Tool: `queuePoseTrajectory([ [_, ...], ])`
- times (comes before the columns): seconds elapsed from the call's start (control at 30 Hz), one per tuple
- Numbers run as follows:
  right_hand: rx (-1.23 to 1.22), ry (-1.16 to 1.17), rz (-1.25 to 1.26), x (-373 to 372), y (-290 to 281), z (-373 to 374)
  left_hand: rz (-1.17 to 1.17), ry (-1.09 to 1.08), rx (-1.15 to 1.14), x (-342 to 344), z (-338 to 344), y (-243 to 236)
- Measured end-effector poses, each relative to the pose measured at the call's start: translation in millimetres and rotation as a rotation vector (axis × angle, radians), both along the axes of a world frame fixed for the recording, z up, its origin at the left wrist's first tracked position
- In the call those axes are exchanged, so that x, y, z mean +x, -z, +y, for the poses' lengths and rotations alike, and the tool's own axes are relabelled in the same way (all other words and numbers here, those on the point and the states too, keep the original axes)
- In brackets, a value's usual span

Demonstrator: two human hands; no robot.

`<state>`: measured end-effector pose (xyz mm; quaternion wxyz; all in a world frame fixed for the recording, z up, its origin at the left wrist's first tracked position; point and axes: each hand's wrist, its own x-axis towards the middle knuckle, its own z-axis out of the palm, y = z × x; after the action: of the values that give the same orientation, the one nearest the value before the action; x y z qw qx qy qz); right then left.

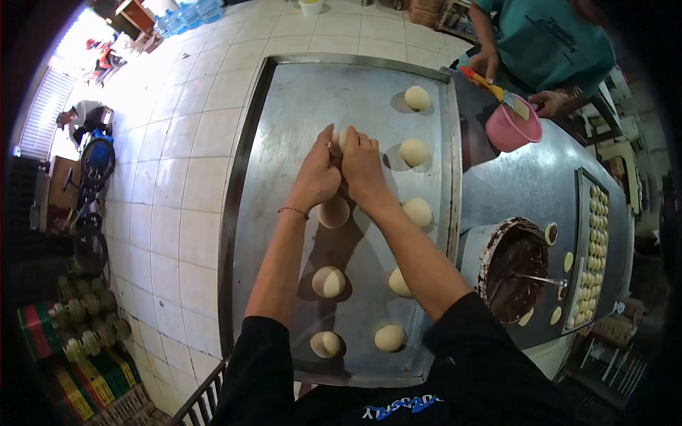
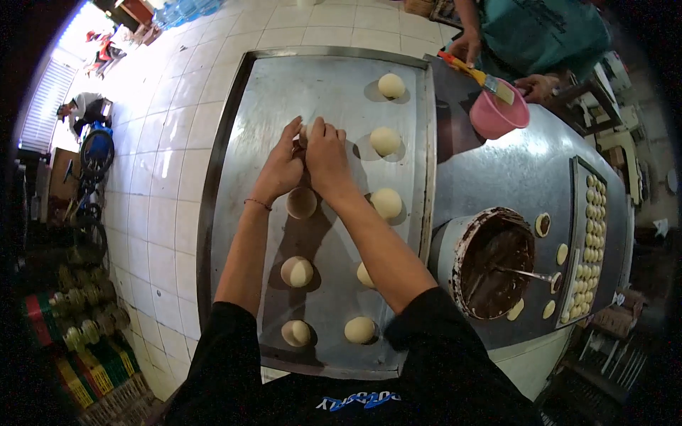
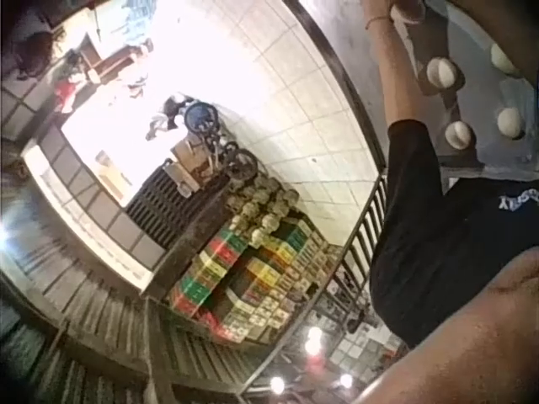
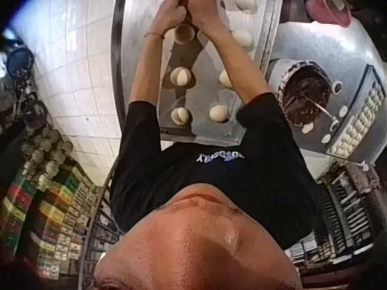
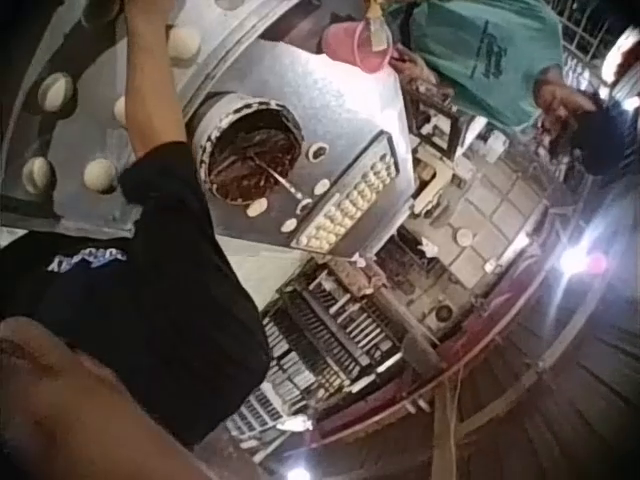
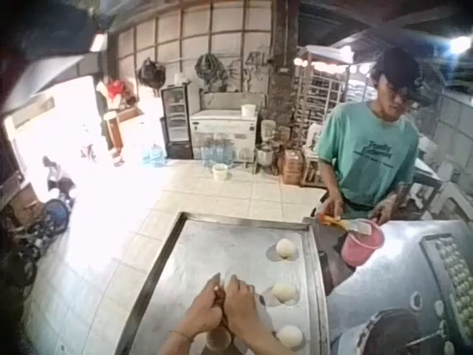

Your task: Rolling out dough balls, filling them with chocolate paste, and folding them into buns on a large work table.

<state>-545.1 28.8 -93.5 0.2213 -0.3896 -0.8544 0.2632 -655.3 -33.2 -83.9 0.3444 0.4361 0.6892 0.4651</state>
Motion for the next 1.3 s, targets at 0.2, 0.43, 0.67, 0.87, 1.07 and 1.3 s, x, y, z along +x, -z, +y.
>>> queuePoseTrajectory([
  [0.2, -0.344, -0.013, 0.24, 140, -78, -90, 0.668, 0.174, 0.318, 24, 33, 2],
  [0.43, -1.026, 0.088, 0.24, 401, -95, -220, 0.792, 0.195, 0.199, -10, 39, 9],
  [0.67, -0.355, 1.335, 0.159, 686, 6, -167, -0.37, 0.02, 0.372, 176, -77, -127],
  [0.87, 0.061, 1.348, -0.673, 779, 68, -48, -0.637, 0.635, -0.179, 384, -173, -130],
  [1.07, -0.174, 0.935, 0.185, 812, 72, -17, -0.698, 0.689, -0.279, 547, -109, -53],
  [1.3, -0.828, 0.386, 1.085, 712, -66, -98, -1.636, 0.371, -0.286, 631, -58, -46],
])
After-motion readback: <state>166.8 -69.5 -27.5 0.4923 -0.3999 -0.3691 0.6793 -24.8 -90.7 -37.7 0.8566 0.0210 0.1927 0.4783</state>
